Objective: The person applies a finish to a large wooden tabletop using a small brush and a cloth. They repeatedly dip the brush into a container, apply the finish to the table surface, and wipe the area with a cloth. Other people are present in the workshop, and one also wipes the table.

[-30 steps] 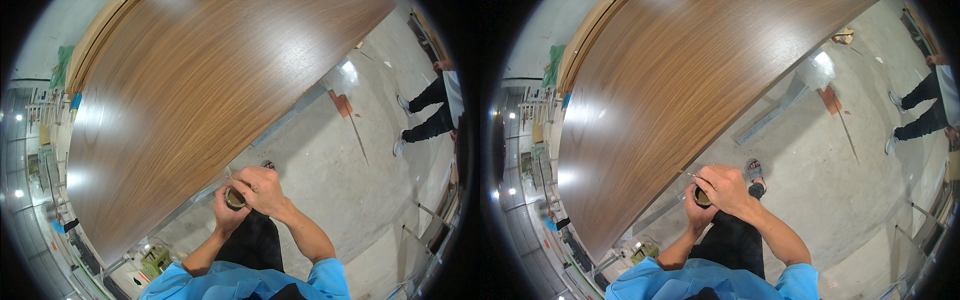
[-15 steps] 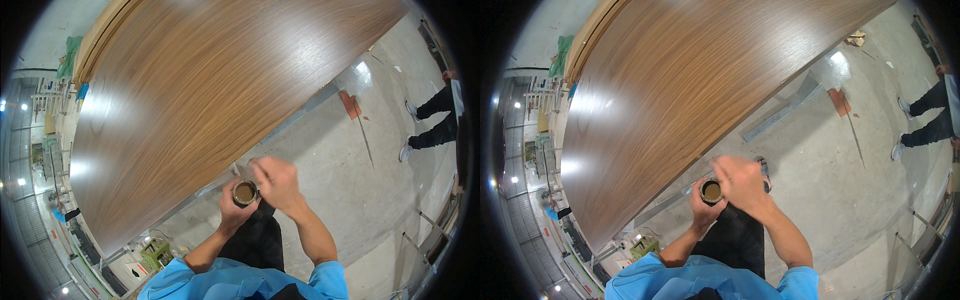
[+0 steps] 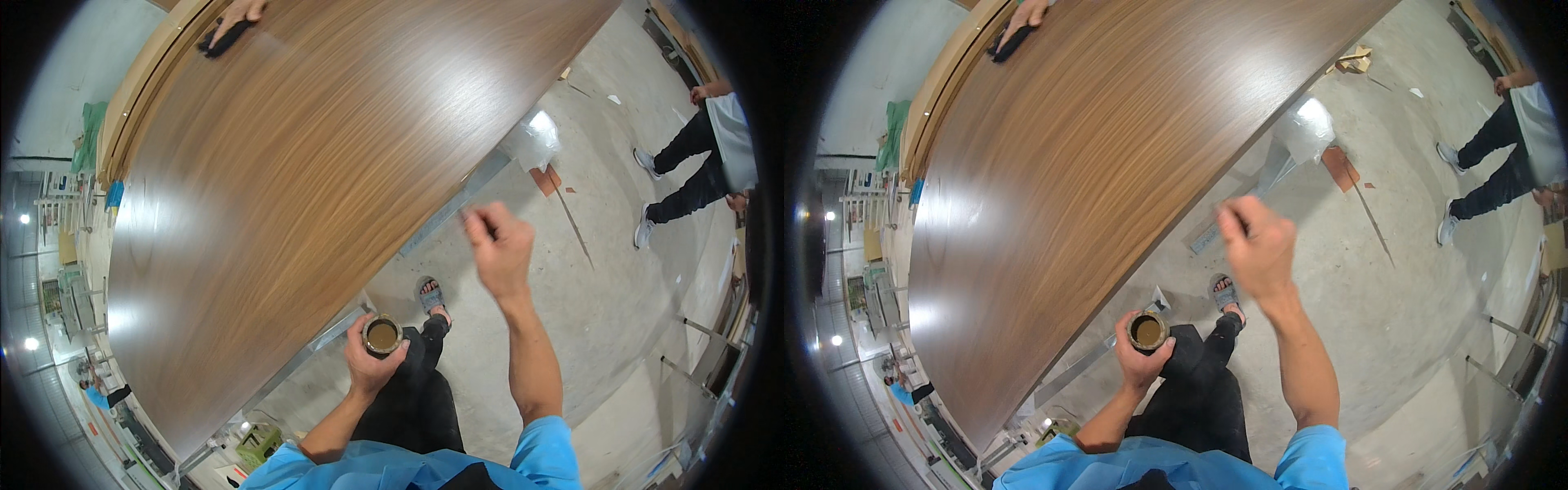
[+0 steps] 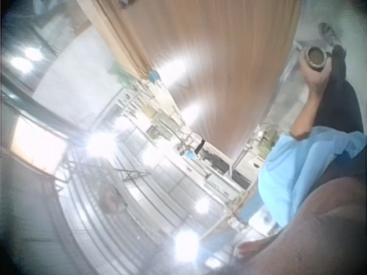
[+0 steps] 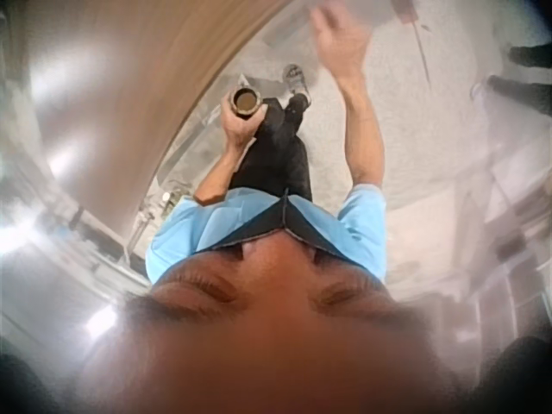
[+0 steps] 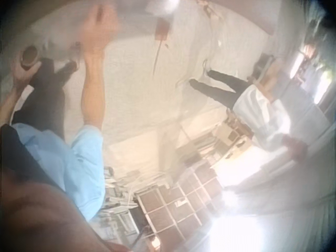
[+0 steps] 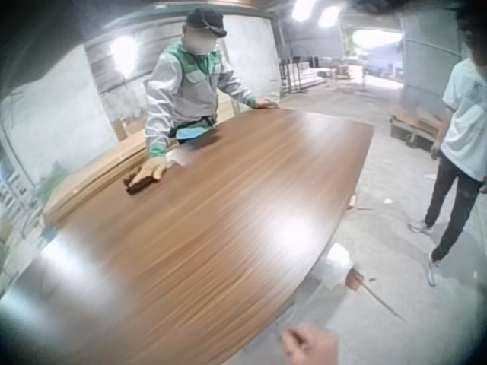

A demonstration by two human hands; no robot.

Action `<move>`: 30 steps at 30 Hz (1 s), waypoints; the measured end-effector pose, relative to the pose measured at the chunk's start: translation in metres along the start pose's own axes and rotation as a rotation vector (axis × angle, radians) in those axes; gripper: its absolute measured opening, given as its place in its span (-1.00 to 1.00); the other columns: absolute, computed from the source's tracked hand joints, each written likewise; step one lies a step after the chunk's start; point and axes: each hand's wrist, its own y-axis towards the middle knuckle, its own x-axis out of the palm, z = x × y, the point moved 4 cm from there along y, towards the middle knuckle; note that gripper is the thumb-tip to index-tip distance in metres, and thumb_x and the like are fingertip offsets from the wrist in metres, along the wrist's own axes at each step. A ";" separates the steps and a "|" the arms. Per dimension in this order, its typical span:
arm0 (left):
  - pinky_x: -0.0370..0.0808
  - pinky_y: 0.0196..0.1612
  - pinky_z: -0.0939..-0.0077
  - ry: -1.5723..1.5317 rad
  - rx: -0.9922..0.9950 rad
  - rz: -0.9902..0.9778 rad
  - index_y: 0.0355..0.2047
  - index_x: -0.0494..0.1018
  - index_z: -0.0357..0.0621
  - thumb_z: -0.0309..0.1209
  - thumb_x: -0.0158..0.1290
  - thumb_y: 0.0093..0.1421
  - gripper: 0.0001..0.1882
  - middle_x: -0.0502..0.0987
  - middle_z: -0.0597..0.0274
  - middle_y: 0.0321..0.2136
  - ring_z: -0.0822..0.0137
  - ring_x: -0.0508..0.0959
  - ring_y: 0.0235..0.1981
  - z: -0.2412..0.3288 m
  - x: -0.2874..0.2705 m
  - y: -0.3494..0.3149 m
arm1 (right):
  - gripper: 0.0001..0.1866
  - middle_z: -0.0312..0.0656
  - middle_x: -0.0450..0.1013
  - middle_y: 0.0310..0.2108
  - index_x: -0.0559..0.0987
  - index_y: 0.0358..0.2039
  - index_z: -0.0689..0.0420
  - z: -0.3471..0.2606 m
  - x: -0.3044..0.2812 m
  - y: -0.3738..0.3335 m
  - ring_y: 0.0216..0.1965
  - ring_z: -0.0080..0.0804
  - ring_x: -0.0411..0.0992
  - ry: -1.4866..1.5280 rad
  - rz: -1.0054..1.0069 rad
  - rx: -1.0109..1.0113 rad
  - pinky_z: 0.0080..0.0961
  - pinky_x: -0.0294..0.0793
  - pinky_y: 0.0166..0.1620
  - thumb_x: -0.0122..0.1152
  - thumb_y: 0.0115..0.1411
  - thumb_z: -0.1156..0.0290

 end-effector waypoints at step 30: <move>0.52 -0.04 0.36 -0.021 0.082 -0.077 0.05 0.32 -0.33 -0.33 0.44 -0.11 -0.24 0.56 0.01 -0.18 0.20 0.60 -0.17 0.031 0.048 0.051 | -0.91 -0.11 0.52 -0.52 0.62 -0.37 0.25 0.027 -0.051 0.072 -0.54 -0.30 0.47 -0.108 -0.003 -0.083 -0.47 0.41 -0.43 0.29 0.17 0.48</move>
